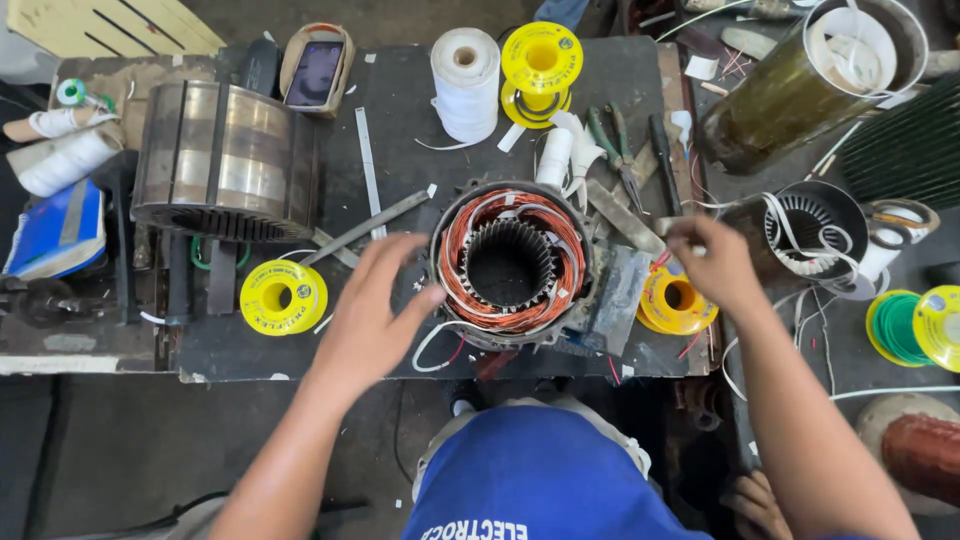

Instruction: Repairing an electric motor stator by seating windings with a hammer and block and organizing wires

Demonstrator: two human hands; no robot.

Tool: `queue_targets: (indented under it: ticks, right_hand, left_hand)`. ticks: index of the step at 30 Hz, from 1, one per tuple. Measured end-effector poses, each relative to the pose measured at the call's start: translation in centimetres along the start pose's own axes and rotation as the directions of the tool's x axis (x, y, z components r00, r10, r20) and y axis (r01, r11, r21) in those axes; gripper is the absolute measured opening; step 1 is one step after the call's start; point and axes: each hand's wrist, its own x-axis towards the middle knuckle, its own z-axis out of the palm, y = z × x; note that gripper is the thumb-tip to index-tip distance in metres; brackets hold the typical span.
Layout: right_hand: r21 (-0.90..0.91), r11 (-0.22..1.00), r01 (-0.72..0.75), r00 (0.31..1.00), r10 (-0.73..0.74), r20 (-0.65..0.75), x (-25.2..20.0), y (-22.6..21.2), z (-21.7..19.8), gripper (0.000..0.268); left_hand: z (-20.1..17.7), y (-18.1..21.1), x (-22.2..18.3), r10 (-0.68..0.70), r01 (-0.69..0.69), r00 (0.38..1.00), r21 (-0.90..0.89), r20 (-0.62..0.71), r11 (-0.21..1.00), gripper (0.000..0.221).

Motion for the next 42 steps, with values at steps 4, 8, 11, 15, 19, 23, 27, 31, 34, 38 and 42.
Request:
queue_targets:
  ticks: [4,8,11,15,19,23,27,31,34,38,42]
  right_hand:
    - [0.179,0.970,-0.162,0.987,0.160,0.027,-3.7,1.2,2.3,0.019]
    - [0.023,0.987,0.158,0.937,-0.142,-0.320,-5.3,-7.6,-2.8,0.016]
    - [-0.030,0.902,0.431,0.829,-0.409,-0.381,-7.1,-15.4,-5.4,0.005]
    - [0.360,0.820,0.444,0.808,-0.540,0.234,-11.5,-21.8,-2.9,0.021]
    - [0.531,0.808,0.257,0.659,-0.548,0.515,-12.2,-23.3,2.1,0.051]
    - [0.791,0.597,-0.135,0.560,-0.613,0.558,-12.4,-24.0,3.0,0.040]
    - [0.628,0.777,0.041,0.581,-0.530,0.618,-12.2,-23.5,-0.5,0.031]
    - [0.442,0.873,0.206,0.734,-0.437,0.520,-11.3,-20.6,-4.7,0.038]
    - [0.296,0.892,0.342,0.788,-0.443,0.427,-10.1,-20.1,-8.0,0.030]
    - [0.042,0.882,0.469,0.817,-0.451,0.360,-8.3,-20.0,-10.4,0.025]
    - [-0.148,0.871,0.468,0.860,-0.411,0.302,-7.5,-19.1,-11.3,0.052]
  left_hand:
    - [1.5,0.6,-4.3,-0.260,0.259,0.966,-0.119,0.006,0.959,0.060]
    - [2.0,2.3,-5.9,-0.447,0.455,0.890,-0.108,0.091,0.884,0.040]
    - [1.7,4.8,-6.2,-0.542,0.557,0.831,-0.205,0.128,0.805,0.029]
    - [2.1,6.4,-7.5,-0.458,0.498,0.864,-0.222,0.209,0.838,0.028]
    - [3.1,6.4,-7.6,-0.403,0.443,0.888,-0.170,0.223,0.880,0.030]
    - [3.9,6.0,-6.9,-0.286,0.290,0.956,-0.064,0.063,0.955,0.032]
    - [3.0,4.1,-5.8,0.158,-0.147,0.987,0.316,-0.009,0.937,0.015]
    - [1.2,1.8,-4.4,0.342,-0.352,0.935,0.365,0.094,0.862,0.017]
    - [0.8,0.7,-3.2,0.481,-0.479,0.875,0.225,0.047,0.849,0.019]
    - [0.7,0.1,-1.8,0.607,-0.608,0.792,-0.012,0.068,0.794,0.013]
    - [-0.2,0.4,-0.8,0.576,-0.587,0.797,0.009,0.182,0.809,0.008]
